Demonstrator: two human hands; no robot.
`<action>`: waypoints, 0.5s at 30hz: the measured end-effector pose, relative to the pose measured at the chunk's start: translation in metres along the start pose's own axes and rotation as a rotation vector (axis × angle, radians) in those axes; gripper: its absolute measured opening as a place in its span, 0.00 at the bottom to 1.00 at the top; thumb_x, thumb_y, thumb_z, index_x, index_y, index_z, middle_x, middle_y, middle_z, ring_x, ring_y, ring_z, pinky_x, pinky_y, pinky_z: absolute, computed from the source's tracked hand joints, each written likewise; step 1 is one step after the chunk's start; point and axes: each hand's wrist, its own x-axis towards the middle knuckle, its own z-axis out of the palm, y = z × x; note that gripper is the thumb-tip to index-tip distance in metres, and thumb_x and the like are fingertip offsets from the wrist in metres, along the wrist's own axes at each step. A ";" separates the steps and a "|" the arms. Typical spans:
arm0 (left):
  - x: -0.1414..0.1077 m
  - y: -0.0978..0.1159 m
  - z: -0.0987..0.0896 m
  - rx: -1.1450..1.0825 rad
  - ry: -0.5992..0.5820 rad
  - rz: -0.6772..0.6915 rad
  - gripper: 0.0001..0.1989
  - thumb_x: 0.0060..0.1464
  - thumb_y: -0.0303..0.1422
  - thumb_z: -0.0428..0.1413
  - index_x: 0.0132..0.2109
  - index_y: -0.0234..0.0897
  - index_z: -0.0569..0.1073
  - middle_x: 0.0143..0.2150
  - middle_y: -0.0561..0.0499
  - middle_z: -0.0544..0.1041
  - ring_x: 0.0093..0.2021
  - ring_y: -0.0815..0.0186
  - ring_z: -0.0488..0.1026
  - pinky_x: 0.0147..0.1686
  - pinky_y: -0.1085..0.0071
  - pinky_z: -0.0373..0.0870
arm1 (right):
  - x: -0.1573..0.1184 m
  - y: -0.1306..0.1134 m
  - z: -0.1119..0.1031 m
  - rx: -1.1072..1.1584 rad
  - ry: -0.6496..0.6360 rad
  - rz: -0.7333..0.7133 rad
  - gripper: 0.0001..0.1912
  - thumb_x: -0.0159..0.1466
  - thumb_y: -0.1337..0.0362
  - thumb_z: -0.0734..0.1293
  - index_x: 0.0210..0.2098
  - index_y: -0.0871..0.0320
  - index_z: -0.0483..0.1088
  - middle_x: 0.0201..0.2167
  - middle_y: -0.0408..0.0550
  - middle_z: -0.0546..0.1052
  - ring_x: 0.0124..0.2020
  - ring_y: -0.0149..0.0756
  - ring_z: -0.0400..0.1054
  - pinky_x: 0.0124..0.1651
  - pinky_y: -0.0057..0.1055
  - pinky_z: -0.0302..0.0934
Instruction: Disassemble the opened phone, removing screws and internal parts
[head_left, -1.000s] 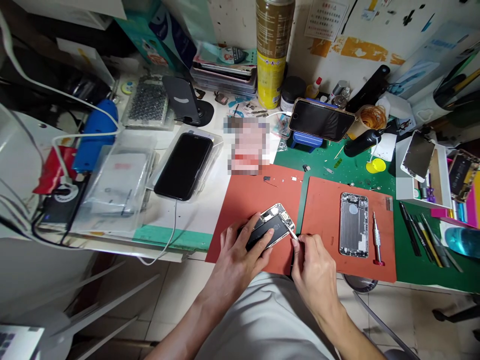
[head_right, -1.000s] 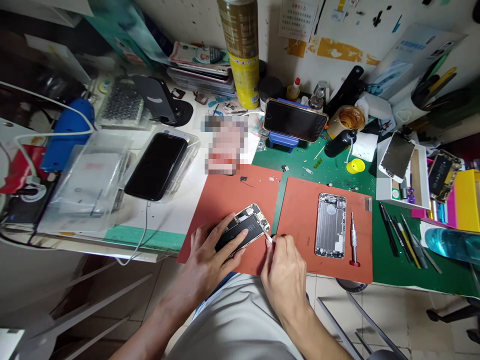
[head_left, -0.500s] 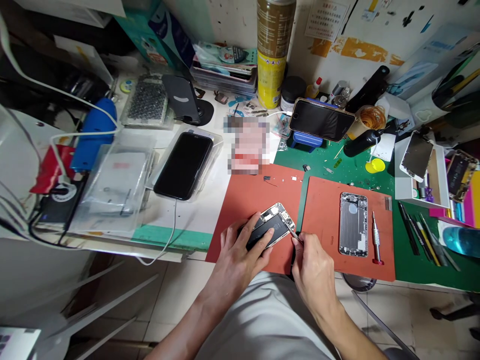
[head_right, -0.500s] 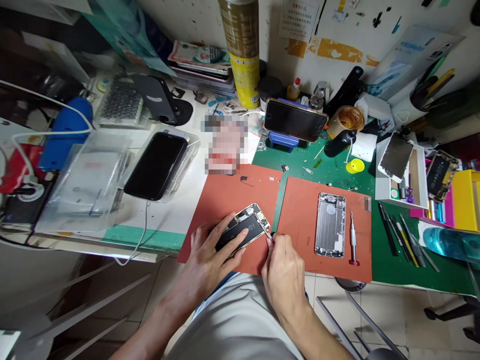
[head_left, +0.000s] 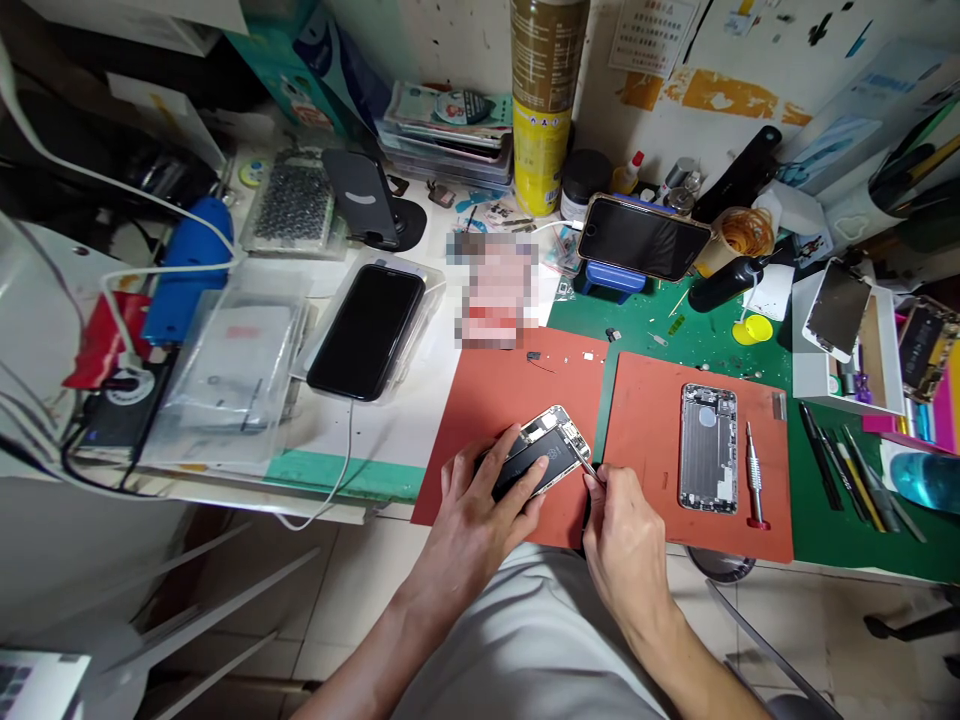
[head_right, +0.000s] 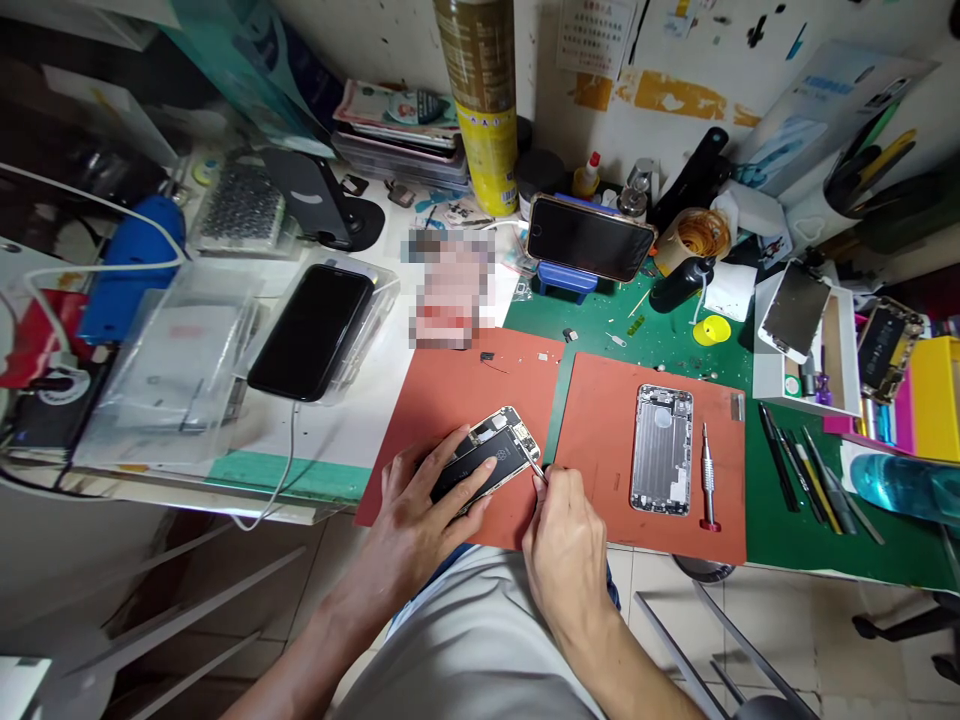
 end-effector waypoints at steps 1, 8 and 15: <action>0.000 0.000 0.000 0.002 0.002 -0.001 0.20 0.63 0.28 0.61 0.61 0.44 0.77 0.69 0.38 0.68 0.58 0.47 0.69 0.53 0.47 0.75 | 0.000 0.000 0.001 -0.003 0.001 0.002 0.13 0.79 0.63 0.52 0.41 0.55 0.64 0.32 0.45 0.72 0.27 0.37 0.69 0.29 0.32 0.55; 0.000 0.001 0.001 0.004 0.020 -0.005 0.19 0.64 0.27 0.61 0.60 0.44 0.77 0.69 0.37 0.69 0.57 0.48 0.69 0.52 0.46 0.75 | -0.002 -0.002 0.001 -0.001 0.004 0.006 0.13 0.79 0.64 0.52 0.41 0.55 0.65 0.32 0.46 0.71 0.28 0.37 0.68 0.29 0.32 0.55; 0.000 0.001 0.001 0.014 0.022 -0.007 0.18 0.64 0.28 0.61 0.59 0.44 0.77 0.69 0.38 0.69 0.56 0.48 0.69 0.51 0.46 0.75 | 0.005 -0.006 -0.006 -0.018 0.005 0.009 0.15 0.79 0.60 0.54 0.41 0.56 0.68 0.34 0.48 0.71 0.29 0.38 0.67 0.29 0.32 0.54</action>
